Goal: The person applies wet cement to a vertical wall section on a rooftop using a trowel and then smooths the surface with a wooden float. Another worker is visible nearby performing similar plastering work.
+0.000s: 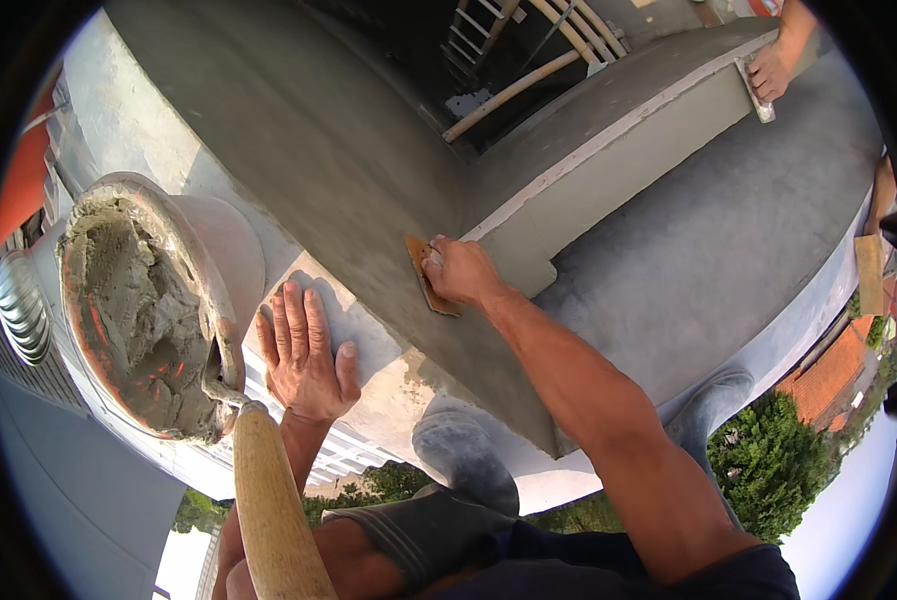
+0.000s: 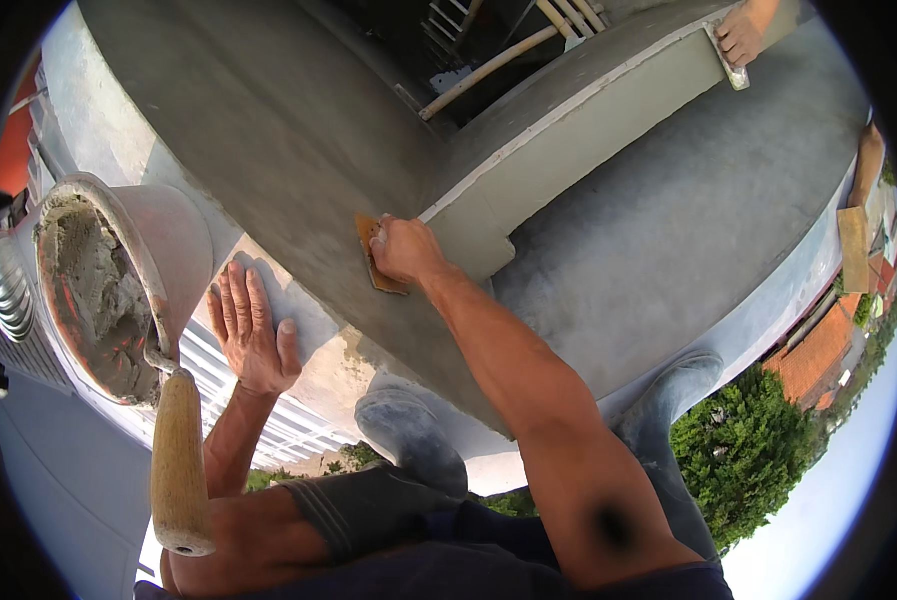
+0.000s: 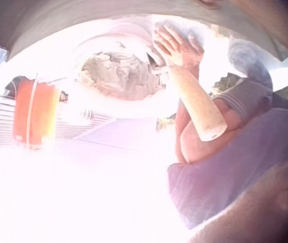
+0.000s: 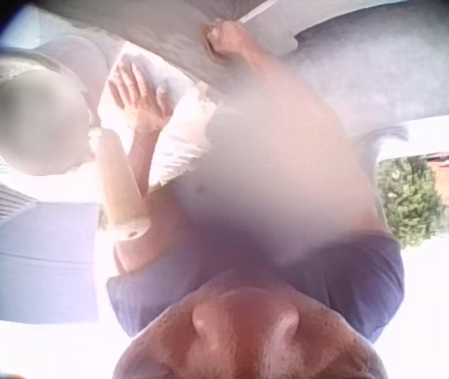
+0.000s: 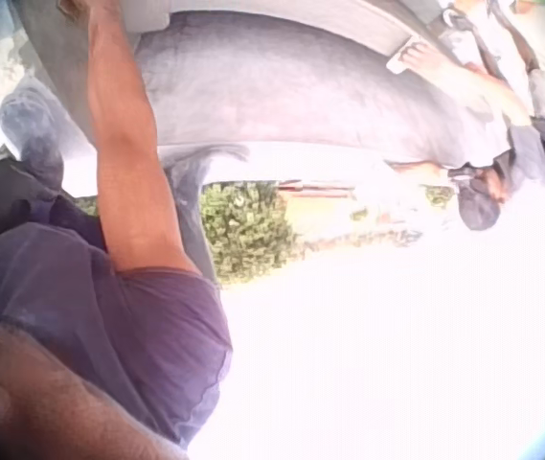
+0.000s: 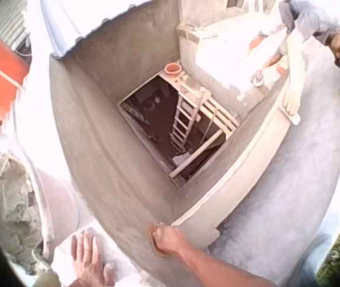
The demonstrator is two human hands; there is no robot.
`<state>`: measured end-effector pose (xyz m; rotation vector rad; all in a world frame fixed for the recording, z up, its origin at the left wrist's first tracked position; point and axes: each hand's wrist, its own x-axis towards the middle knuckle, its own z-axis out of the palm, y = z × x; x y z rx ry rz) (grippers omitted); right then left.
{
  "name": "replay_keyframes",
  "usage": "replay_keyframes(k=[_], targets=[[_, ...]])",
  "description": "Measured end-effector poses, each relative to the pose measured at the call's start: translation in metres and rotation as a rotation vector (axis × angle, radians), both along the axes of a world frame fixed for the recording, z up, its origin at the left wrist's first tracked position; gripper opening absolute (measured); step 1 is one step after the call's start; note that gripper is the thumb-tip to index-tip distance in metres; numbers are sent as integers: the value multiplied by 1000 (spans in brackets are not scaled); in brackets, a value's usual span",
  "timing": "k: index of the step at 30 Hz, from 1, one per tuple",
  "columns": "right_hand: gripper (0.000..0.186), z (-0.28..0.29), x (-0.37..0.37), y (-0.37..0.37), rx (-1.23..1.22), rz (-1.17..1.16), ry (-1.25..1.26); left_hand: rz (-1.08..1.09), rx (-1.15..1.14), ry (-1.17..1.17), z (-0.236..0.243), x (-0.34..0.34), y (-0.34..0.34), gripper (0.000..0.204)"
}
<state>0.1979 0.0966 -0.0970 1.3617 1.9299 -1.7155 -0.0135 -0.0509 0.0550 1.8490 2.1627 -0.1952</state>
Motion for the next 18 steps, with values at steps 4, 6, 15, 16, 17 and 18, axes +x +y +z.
replay_keyframes(k=[4,6,15,16,17,18], targets=[[48,44,31,-25,35,-18,139,-6,12,-8,2,0,1,77],[48,64,46,-39,139,-78,253,4,7,-20,1,1,1,76],[47,33,-15,0,165,-69,361,-7,18,-13,0,-1,0,75],[46,44,-6,-14,262,-128,529,4,8,-13,1,-1,-1,75],[46,56,13,-29,181,-101,470,19,-7,-11,1,0,-1,74],[45,70,38,-40,163,-92,479,11,-7,-8,3,0,-2,74]])
